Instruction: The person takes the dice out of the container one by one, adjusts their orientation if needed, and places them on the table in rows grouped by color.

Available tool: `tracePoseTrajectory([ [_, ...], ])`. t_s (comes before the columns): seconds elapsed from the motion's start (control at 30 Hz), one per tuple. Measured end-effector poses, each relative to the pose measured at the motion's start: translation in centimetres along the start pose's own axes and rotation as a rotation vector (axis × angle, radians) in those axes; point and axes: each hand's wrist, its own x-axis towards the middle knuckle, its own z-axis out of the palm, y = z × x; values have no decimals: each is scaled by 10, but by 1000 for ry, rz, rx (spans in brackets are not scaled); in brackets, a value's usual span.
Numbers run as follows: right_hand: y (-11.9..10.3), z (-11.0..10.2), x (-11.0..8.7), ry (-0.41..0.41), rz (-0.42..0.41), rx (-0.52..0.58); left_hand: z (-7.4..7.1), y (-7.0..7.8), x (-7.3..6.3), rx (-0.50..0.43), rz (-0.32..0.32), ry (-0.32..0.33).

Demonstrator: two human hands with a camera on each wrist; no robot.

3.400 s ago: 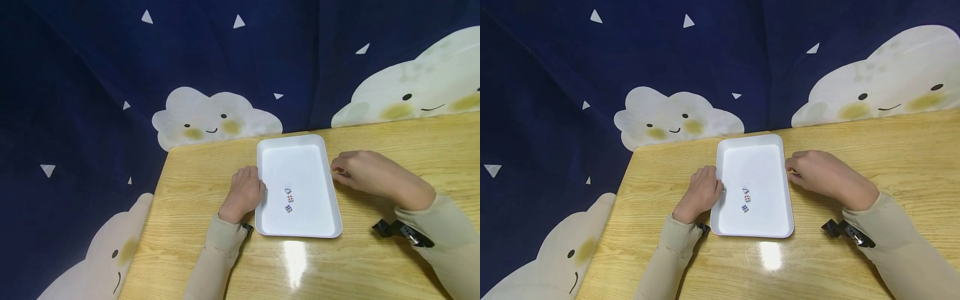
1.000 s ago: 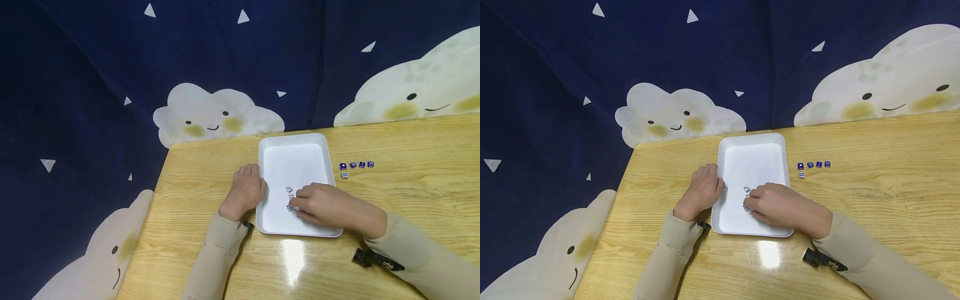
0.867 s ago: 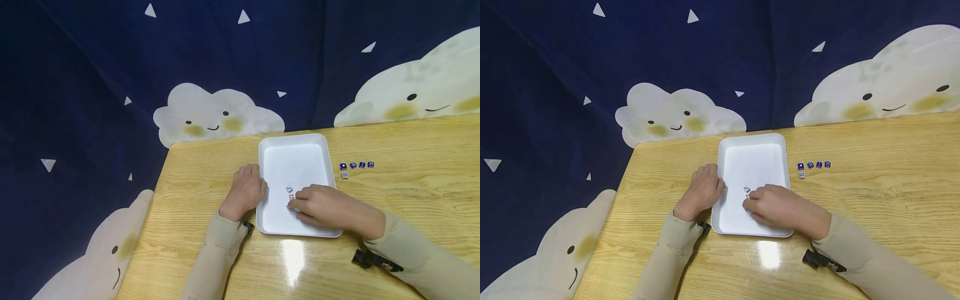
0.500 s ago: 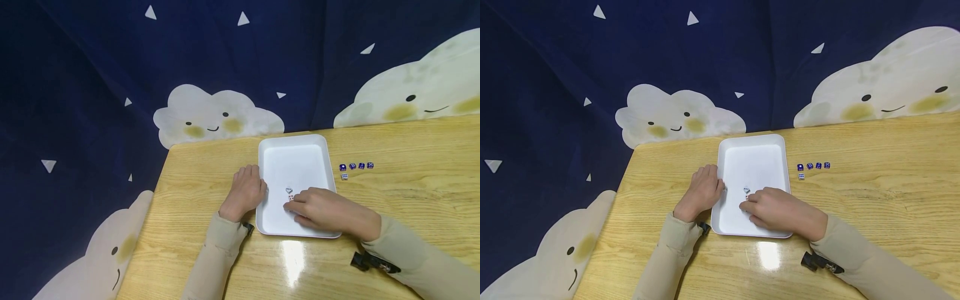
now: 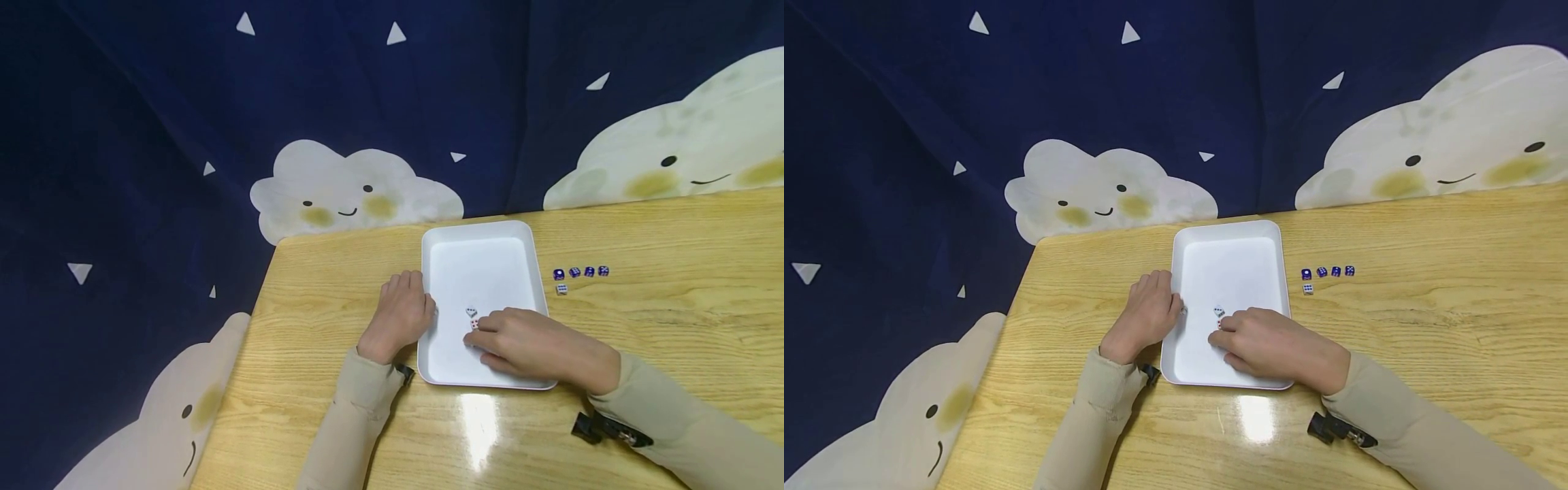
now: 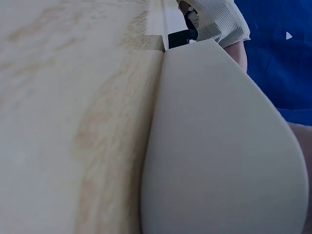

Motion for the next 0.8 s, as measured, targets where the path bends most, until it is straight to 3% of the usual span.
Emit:
tracePoseTrajectory([
  [0.8, 1, -3, 0, -15, 29, 36, 1, -1, 0, 0, 3, 7],
])
